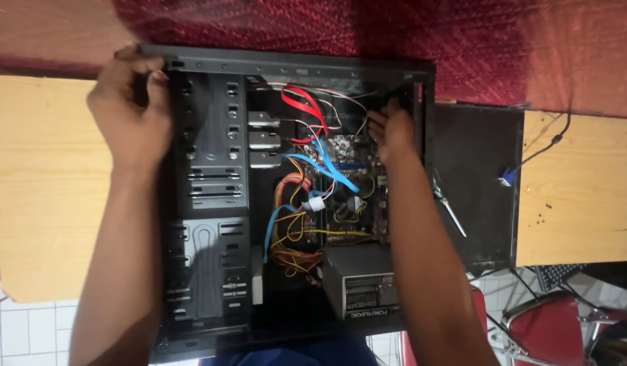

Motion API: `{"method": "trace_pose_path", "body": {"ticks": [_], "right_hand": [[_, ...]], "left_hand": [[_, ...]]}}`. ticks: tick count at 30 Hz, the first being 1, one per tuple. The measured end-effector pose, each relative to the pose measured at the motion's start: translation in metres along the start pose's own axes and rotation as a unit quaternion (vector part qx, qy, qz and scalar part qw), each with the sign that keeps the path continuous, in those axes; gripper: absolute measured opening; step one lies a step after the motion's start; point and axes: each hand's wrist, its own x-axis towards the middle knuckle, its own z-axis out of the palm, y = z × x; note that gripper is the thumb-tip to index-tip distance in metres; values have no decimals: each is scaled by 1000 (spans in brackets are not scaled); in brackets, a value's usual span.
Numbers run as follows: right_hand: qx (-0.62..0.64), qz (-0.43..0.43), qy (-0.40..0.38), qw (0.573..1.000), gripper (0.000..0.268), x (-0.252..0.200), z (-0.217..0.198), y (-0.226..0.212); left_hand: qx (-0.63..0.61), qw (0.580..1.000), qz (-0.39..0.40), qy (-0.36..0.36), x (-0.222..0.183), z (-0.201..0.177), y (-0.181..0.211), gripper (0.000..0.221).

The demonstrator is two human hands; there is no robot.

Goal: Organizing and connecting internal power and data cables inside a desktop computer case.

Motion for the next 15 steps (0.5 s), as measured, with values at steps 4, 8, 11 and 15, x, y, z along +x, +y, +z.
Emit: {"method": "trace_pose_path", "body": {"ticks": [4, 8, 11, 15], "right_hand": [[37, 21, -22, 999, 60, 46, 3, 3], [-5, 32, -14, 999, 54, 59, 7, 6], [-32, 12, -2, 999, 43, 59, 14, 9], [14, -41, 24, 999, 43, 52, 20, 10]], "left_hand": [[7, 1000, -18, 11, -1, 2, -4, 19], [-6, 999, -29, 26, -1, 4, -11, 17], [12, 999, -33, 30, 0, 4, -8, 15], [29, 998, -24, 45, -3, 13, -23, 14]]}}
